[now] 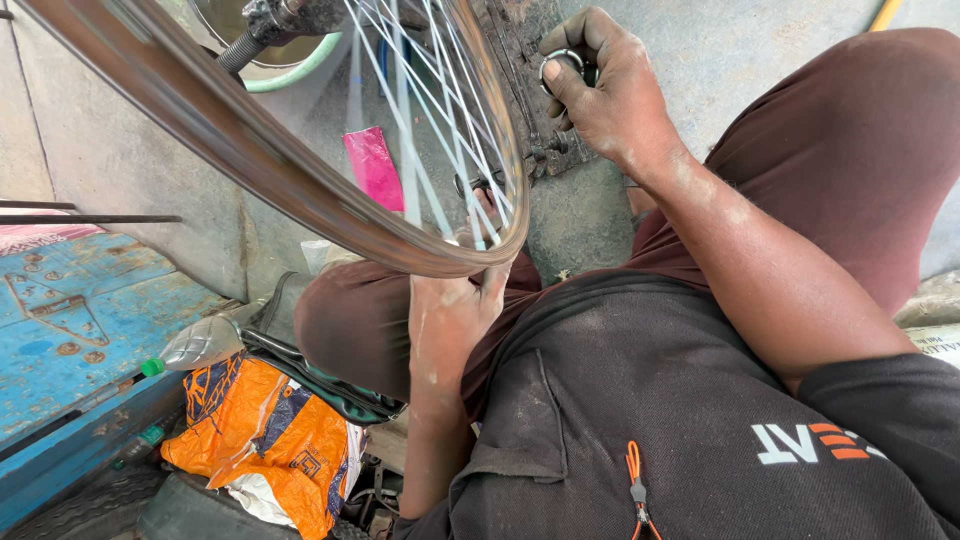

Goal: The person repairs a bicycle wheel by tightening the spokes with a tool and checking the alignment of the rim.

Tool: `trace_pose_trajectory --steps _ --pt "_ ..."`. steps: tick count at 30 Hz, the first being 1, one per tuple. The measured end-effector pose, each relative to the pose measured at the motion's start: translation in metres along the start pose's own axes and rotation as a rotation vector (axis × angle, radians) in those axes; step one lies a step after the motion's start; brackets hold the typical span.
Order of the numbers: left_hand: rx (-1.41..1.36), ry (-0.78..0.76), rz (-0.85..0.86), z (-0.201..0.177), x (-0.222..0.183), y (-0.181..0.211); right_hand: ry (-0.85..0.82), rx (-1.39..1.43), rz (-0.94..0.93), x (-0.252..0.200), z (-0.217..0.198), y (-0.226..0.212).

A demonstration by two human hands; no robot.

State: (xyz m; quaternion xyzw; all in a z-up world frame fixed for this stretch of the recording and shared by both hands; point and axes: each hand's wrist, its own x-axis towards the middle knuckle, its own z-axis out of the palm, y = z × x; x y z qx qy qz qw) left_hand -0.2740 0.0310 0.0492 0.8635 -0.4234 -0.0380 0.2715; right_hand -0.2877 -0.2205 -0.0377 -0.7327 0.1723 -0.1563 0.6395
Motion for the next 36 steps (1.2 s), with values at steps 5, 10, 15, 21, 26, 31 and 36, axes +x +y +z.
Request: trace_pose_trajectory --steps 5,10,15,21,26,31,36 --pt "-0.04 -0.027 -0.057 0.023 -0.011 -0.015 0.01 -0.049 0.001 0.002 0.002 -0.002" --pt "-0.063 -0.023 -0.038 0.038 -0.007 -0.02 0.03 -0.144 -0.019 0.002 0.006 -0.002" --pt "-0.187 -0.039 -0.061 0.021 -0.007 -0.015 -0.005 -0.361 -0.011 -0.002 0.01 0.002" --pt "-0.175 -0.027 0.036 -0.006 -0.005 -0.011 -0.252 -0.398 0.26 -0.004 0.027 0.008" --pt "-0.443 -0.074 -0.286 -0.007 0.009 -0.028 -0.303 -0.435 0.216 -0.007 0.037 0.012" --pt "-0.474 0.084 -0.402 0.052 0.036 -0.05 -0.379 -0.345 0.166 -0.008 0.038 0.012" --pt "-0.239 0.104 -0.321 0.086 0.044 -0.057 -0.411 -0.257 0.192 -0.009 0.033 0.011"
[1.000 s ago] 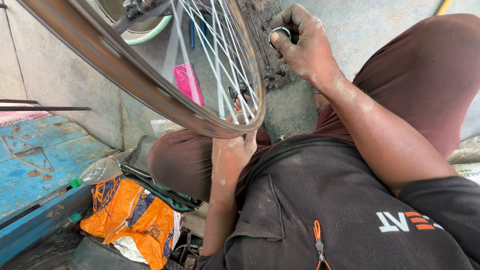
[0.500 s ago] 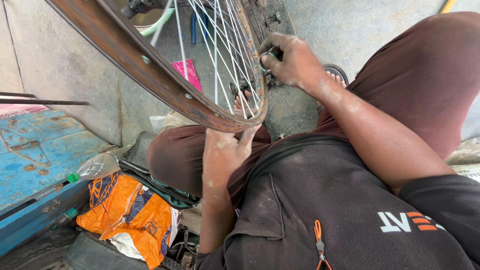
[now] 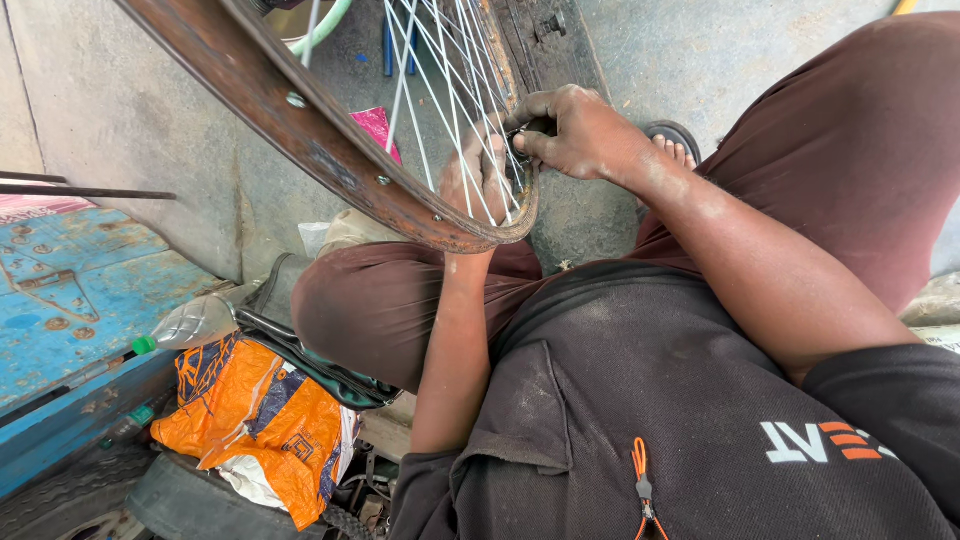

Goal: The person repairs a bicycle wheel by tightening the spokes with a tool and checking the alignment of the rim.

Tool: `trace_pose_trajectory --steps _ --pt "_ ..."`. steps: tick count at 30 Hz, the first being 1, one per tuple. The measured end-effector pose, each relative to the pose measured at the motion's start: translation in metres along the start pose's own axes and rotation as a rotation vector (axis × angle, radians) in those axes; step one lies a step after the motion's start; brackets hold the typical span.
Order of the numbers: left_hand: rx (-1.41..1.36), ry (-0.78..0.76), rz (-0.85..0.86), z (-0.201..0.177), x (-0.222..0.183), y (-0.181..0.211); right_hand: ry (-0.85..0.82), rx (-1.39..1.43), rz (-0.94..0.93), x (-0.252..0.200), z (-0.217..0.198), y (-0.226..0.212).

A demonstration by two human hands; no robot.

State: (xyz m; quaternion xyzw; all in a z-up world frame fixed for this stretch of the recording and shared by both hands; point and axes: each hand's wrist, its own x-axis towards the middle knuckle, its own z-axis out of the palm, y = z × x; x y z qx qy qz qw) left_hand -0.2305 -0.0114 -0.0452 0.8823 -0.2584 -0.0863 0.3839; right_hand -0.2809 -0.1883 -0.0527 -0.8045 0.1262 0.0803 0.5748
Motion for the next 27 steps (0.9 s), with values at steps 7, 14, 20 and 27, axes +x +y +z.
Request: trace_pose_trajectory --steps 7,14,20,27 --pt "-0.074 -0.007 -0.042 0.004 0.001 -0.008 -0.057 0.006 0.01 -0.003 -0.006 -0.008" --pt "-0.54 -0.275 -0.433 -0.007 0.003 -0.011 -0.042 0.072 0.025 -0.008 -0.004 -0.019" --pt "-0.854 -0.469 -0.299 -0.029 0.004 -0.006 -0.06 0.028 -0.053 -0.009 -0.007 -0.02" --pt "-1.067 -0.489 -0.329 -0.024 0.001 -0.01 0.104 -0.075 -0.208 -0.012 -0.014 -0.014"
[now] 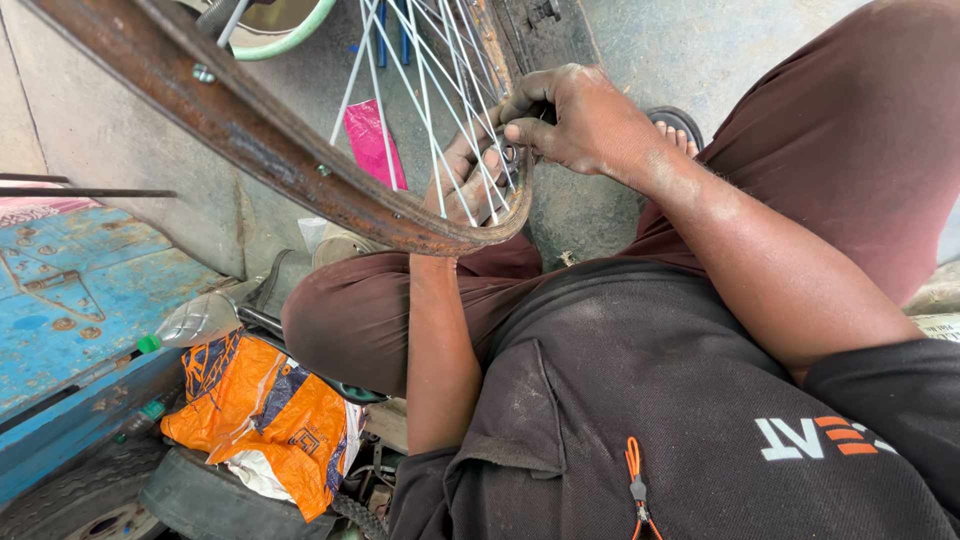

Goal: The person repairs a bicycle wheel by tightening the spokes with a tool and checking the alignment of the rim.

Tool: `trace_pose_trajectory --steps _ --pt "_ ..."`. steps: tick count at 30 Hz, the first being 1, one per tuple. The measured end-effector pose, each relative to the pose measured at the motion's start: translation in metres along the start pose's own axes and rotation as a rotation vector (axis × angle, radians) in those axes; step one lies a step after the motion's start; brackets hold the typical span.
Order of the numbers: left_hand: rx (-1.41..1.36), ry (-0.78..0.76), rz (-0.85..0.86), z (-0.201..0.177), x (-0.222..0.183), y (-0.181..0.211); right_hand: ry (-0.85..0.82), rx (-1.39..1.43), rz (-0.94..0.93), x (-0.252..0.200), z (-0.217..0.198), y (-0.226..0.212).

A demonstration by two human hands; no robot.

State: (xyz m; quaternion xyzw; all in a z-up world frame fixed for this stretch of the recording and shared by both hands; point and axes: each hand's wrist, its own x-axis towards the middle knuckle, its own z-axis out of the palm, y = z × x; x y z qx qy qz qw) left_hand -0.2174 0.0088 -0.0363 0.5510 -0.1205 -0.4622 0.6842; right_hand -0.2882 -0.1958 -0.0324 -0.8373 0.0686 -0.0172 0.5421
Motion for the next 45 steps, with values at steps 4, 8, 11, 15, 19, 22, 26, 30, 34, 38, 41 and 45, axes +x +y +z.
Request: trace_pose_trajectory --steps 4,8,11,15,19,22,26,30,34,38,41,45 --pt "-0.071 -0.038 -0.008 -0.003 0.001 -0.003 -0.009 -0.015 0.048 -0.002 -0.005 0.0" --pt "-0.106 0.078 -0.026 -0.002 0.006 -0.012 -0.012 -0.033 0.025 -0.004 -0.004 0.003" --pt "-0.003 0.109 0.048 -0.004 0.008 -0.018 -0.061 -0.062 0.14 -0.002 0.007 0.007" --pt "0.081 0.125 0.08 -0.009 0.009 -0.025 -0.061 -0.001 0.209 0.002 0.024 0.014" --pt "0.041 0.124 0.107 -0.011 0.009 -0.032 -0.018 0.096 0.142 0.003 0.028 0.024" --pt "0.063 0.172 0.172 -0.005 0.014 -0.034 0.044 0.088 0.092 0.004 0.029 0.029" --pt "0.658 0.343 0.339 0.005 0.014 -0.033 0.068 0.024 -0.011 0.0 0.029 0.031" --pt "0.738 0.315 0.347 0.011 0.01 -0.027 0.121 0.007 -0.113 -0.007 0.031 0.028" --pt "0.75 0.331 0.34 0.013 0.011 -0.026 0.142 0.035 -0.176 -0.009 0.03 0.024" --pt "0.738 0.42 0.281 0.013 0.012 -0.03 0.165 -0.002 -0.26 -0.011 0.029 0.017" --pt "0.241 0.368 0.046 0.01 0.009 -0.03 0.164 -0.038 -0.292 -0.013 0.027 0.013" --pt "0.205 0.084 0.133 0.001 0.006 -0.021 0.139 -0.063 -0.314 -0.014 0.021 0.011"
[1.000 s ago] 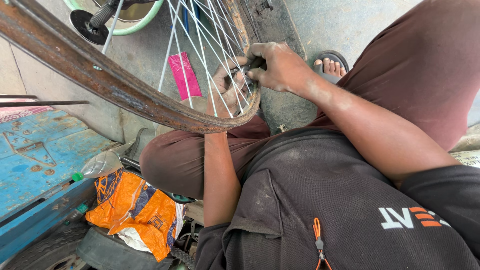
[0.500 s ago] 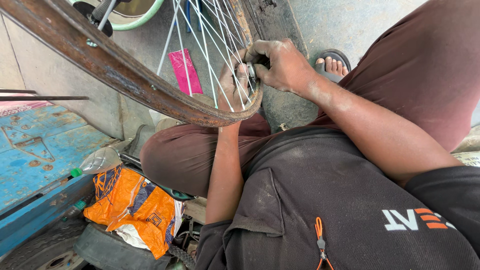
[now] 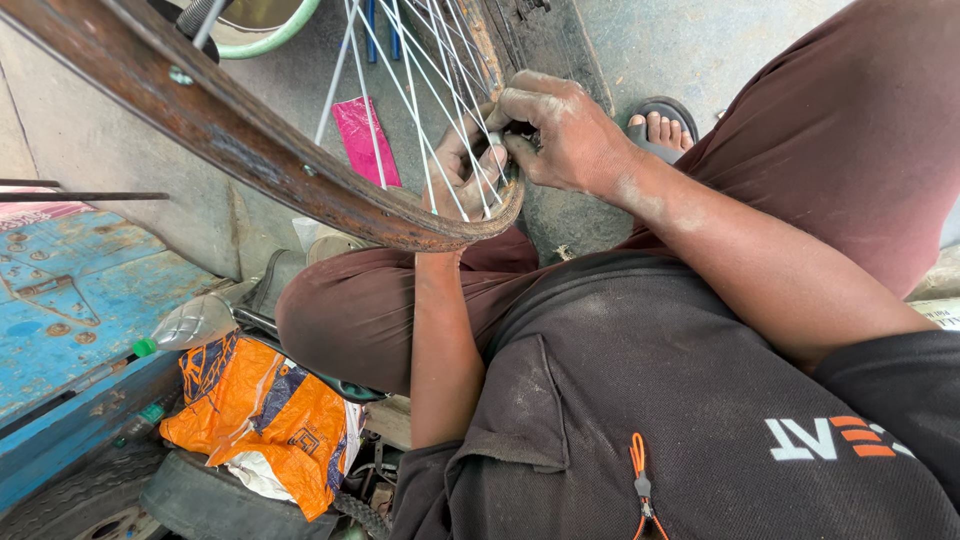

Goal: The person repairs a bicycle wheel by tightening the spokes with a tool and checking the alignment of the rim.

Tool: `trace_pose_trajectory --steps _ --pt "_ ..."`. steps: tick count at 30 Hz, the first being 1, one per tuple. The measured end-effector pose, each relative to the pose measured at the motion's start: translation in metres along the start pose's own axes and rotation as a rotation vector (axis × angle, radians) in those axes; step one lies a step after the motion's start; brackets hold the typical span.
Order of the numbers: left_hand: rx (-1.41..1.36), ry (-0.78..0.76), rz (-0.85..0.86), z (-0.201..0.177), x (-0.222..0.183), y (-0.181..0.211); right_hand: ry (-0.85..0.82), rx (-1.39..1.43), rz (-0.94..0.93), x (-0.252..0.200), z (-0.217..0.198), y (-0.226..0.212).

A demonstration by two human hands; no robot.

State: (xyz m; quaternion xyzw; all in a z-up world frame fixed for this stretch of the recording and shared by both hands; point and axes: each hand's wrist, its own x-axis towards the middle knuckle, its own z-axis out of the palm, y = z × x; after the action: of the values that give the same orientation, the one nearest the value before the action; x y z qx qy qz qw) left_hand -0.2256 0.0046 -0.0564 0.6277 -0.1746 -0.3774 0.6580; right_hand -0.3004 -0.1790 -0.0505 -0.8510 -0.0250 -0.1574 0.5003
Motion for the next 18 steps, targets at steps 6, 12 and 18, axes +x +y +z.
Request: trace_pose_trajectory --steps 6,12,18 --pt "0.027 -0.046 -0.013 -0.005 -0.001 0.007 -0.092 0.008 0.061 0.0 -0.008 0.002" --pt "-0.086 -0.102 -0.125 -0.01 0.004 0.007 -0.103 0.01 0.073 0.001 -0.015 0.001" --pt "-0.081 -0.04 -0.166 -0.012 0.004 -0.002 -0.227 -0.053 0.209 -0.006 -0.017 0.004"
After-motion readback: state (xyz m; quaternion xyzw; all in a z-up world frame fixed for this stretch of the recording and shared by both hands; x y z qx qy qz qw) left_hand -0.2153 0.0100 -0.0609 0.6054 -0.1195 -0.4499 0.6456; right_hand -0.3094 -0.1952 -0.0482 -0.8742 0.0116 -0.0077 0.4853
